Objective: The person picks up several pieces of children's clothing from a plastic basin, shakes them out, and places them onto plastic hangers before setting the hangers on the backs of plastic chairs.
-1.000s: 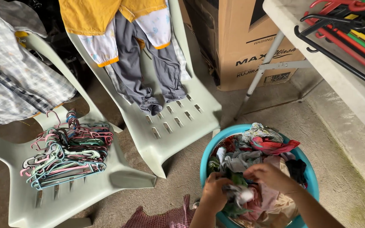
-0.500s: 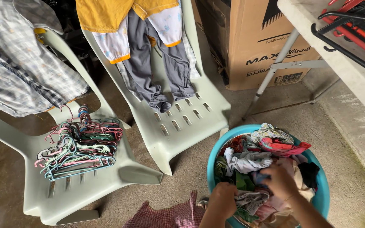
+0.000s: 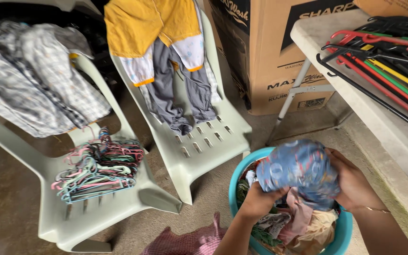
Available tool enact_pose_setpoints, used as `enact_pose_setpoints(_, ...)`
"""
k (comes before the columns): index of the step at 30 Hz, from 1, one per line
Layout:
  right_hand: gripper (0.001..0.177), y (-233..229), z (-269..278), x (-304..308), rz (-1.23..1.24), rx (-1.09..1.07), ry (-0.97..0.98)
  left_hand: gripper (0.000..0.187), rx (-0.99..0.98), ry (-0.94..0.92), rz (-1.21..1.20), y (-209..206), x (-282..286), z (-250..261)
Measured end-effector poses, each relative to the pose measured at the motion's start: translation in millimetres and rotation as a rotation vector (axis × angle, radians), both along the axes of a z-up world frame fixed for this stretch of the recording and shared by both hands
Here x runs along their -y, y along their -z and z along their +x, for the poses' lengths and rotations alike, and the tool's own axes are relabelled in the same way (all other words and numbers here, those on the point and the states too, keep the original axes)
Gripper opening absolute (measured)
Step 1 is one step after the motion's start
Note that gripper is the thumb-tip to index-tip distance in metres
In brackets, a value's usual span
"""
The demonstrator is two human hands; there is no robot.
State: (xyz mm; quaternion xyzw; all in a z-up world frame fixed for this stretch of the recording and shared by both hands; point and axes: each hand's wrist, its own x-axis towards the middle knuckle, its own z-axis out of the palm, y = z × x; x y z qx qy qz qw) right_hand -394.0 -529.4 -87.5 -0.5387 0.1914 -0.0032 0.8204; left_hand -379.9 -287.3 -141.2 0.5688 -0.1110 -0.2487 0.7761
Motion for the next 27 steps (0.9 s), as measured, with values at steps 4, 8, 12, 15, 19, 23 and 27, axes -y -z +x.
enact_pose_setpoints(4, 0.047, 2, 2, -15, 0.166, -0.231, 0.017, 0.051, -0.313, -0.225, -0.173, -35, -23, 13)
enact_pose_setpoints(8, 0.035, 22, -11, -20, 0.181, -0.325, 0.095, 0.069, -0.290, -0.359, -0.040, -52, -52, 22)
enact_pose_setpoints(12, 0.045, 28, -16, -28, 0.321, -0.252, -0.145, 0.083, 0.048, -0.167, 0.489, -38, -60, 18)
enact_pose_setpoints(15, 0.043, 10, -14, -58, 0.254, -0.366, -0.085, 0.063, 0.468, -0.059, 0.699, -19, -52, 16)
enact_pose_setpoints(19, 0.047, -38, -8, -76, 0.290, -0.324, -0.042, 0.045, -0.034, -0.122, 0.451, -17, -55, 25)
enact_pose_setpoints(23, 0.053, -65, 0, -86, 0.308, -0.197, 0.014, 0.037, 0.146, -0.186, 0.185, -50, -79, 33)
enact_pose_setpoints(27, 0.051, -64, 20, -84, 0.185, -0.046, -0.150, 0.049, 0.286, -0.111, 0.485, -111, -126, 37)
